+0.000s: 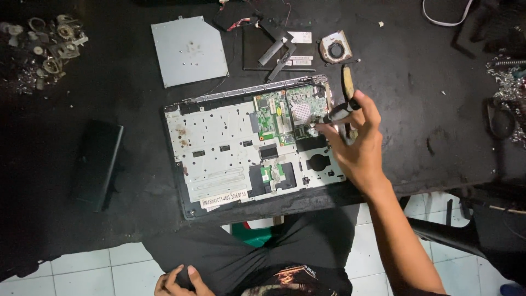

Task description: Disassembling a laptop to clean internal components using a screwdriver and a brush

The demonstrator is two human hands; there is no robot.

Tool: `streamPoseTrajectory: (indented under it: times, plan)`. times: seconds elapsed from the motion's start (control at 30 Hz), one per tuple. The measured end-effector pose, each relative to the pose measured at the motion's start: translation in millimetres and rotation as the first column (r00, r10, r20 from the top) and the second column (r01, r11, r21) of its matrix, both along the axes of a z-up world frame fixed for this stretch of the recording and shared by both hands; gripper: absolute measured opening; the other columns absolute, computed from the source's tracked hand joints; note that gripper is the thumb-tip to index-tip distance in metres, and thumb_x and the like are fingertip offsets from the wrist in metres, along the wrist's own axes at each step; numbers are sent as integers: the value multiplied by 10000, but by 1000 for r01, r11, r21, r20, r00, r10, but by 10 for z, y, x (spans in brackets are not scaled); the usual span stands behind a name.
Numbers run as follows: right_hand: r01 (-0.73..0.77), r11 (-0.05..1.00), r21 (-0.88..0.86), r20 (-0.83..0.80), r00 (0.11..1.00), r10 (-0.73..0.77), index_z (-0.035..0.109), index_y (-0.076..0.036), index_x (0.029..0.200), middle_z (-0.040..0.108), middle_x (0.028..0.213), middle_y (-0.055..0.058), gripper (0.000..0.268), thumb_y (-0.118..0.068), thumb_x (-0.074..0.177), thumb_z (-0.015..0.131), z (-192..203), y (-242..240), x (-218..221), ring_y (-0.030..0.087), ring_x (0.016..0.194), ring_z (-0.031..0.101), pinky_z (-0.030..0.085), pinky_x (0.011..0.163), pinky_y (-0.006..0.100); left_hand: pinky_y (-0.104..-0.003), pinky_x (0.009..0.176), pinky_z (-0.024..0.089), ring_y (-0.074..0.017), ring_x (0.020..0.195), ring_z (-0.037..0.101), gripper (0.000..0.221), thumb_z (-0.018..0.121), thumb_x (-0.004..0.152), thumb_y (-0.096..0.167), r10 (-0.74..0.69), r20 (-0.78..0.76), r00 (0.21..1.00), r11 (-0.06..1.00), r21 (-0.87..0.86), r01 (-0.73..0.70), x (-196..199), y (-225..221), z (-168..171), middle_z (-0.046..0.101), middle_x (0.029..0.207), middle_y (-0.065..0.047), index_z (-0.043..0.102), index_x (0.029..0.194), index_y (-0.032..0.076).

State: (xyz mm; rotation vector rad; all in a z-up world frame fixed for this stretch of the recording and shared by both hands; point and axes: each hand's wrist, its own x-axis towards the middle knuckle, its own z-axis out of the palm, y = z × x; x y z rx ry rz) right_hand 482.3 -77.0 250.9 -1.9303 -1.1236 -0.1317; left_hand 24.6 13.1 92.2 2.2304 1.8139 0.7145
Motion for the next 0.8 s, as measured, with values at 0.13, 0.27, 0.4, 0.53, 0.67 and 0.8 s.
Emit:
streamPoseTrajectory:
  times: [0.13, 0.27, 0.4, 0.53, 0.67, 0.8]
  plan:
    - [-229, 966, 117, -210, 945, 249, 84, -295, 1599, 490, 1394, 268, 939, 155, 1007, 658, 114, 35, 15, 261, 879, 661, 659, 748, 364, -560, 999, 414, -393, 1111, 520, 358, 579, 1082, 398, 24, 4, 1000, 999, -27, -24, -8, -12, -20, 482, 1227, -225, 613, 1128, 45]
    - [-113, 992, 50, -96, 988, 118, 146, -163, 1568, 616, 1093, 195, 880, 126, 978, 731, 169, 34, -7, 267, 908, 676, 570, 830, 381, -545, 1005, 440, -385, 1105, 532, 370, 556, 1101, 398, 4, 9, 1000, 1000, -13, -4, 34, 0, 29, 489, 1199, -227, 612, 1118, 33]
    - [-25, 996, 91, -6, 1000, 25, 202, -157, 1563, 458, 1377, 228, 966, 51, 914, 887, -12, 20, 21, 255, 939, 613, 592, 821, 372, -558, 994, 436, -389, 1083, 531, 374, 543, 1109, 397, 6, 14, 1000, 1000, -20, -6, 38, -1, 44, 485, 1212, -225, 600, 1118, 28]
    - [3, 1000, 31, -79, 997, 0, 171, -140, 1564, 705, 1188, 209, 862, 105, 978, 753, 139, 53, -30, 310, 1067, 714, 568, 943, 447, -546, 1009, 425, -391, 1138, 518, 368, 566, 1090, 400, 6, 11, 1000, 1000, -10, -6, 22, -7, 18, 495, 1213, -232, 613, 1120, 36]
    - [-63, 993, 96, 43, 997, 60, 197, -153, 1560, 427, 1450, 179, 910, 76, 931, 812, -90, 4, 20, 358, 1265, 560, 488, 1157, 551, -555, 1010, 435, -396, 1125, 526, 377, 554, 1097, 395, 11, 37, 999, 1000, -18, -10, 68, -7, 68, 483, 1214, -236, 610, 1125, 24]
    - [-214, 974, 78, -107, 969, 221, 85, -260, 1611, 521, 1361, 265, 879, 147, 1039, 614, 183, 71, -32, 344, 1160, 612, 572, 991, 456, -542, 999, 440, -392, 1099, 536, 360, 564, 1095, 386, 6, 14, 1000, 1000, -15, -5, 46, -4, 53, 488, 1198, -234, 603, 1119, 29]
